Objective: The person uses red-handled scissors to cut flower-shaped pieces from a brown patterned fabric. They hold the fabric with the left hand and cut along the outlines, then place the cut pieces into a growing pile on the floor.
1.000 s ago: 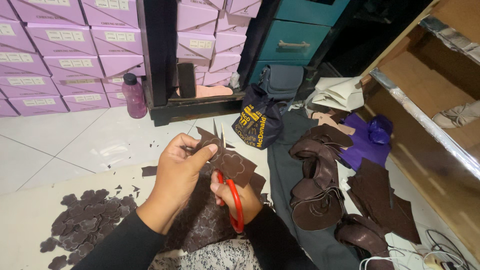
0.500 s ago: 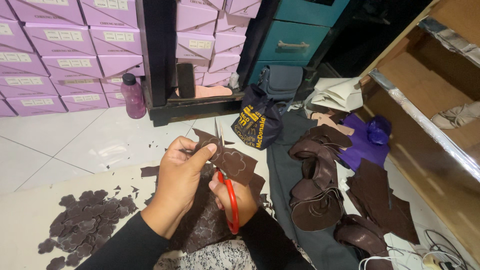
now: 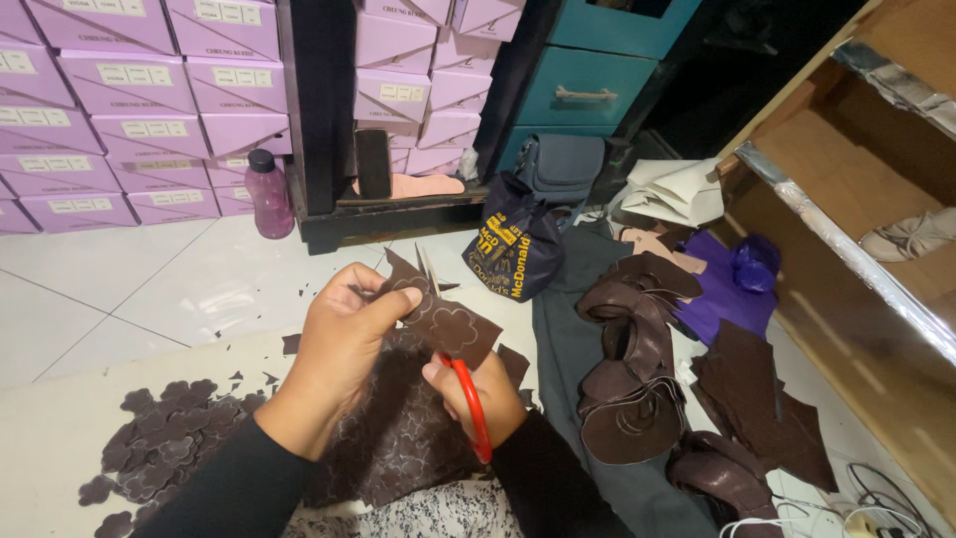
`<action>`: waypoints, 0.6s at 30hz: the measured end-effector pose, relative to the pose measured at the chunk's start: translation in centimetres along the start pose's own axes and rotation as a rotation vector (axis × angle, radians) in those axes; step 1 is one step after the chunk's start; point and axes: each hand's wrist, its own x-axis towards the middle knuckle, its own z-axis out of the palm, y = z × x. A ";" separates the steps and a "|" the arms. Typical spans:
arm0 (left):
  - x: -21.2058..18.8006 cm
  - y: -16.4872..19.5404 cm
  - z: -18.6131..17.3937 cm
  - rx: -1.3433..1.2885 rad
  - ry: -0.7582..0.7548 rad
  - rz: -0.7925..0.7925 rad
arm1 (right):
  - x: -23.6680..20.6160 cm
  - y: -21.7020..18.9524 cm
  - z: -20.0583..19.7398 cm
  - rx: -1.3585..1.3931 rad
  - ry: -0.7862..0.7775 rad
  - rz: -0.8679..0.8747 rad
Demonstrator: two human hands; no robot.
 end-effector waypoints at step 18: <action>0.8 1.3 -0.8 0.114 0.000 -0.027 | 0.5 0.6 -0.4 -0.100 -0.060 -0.100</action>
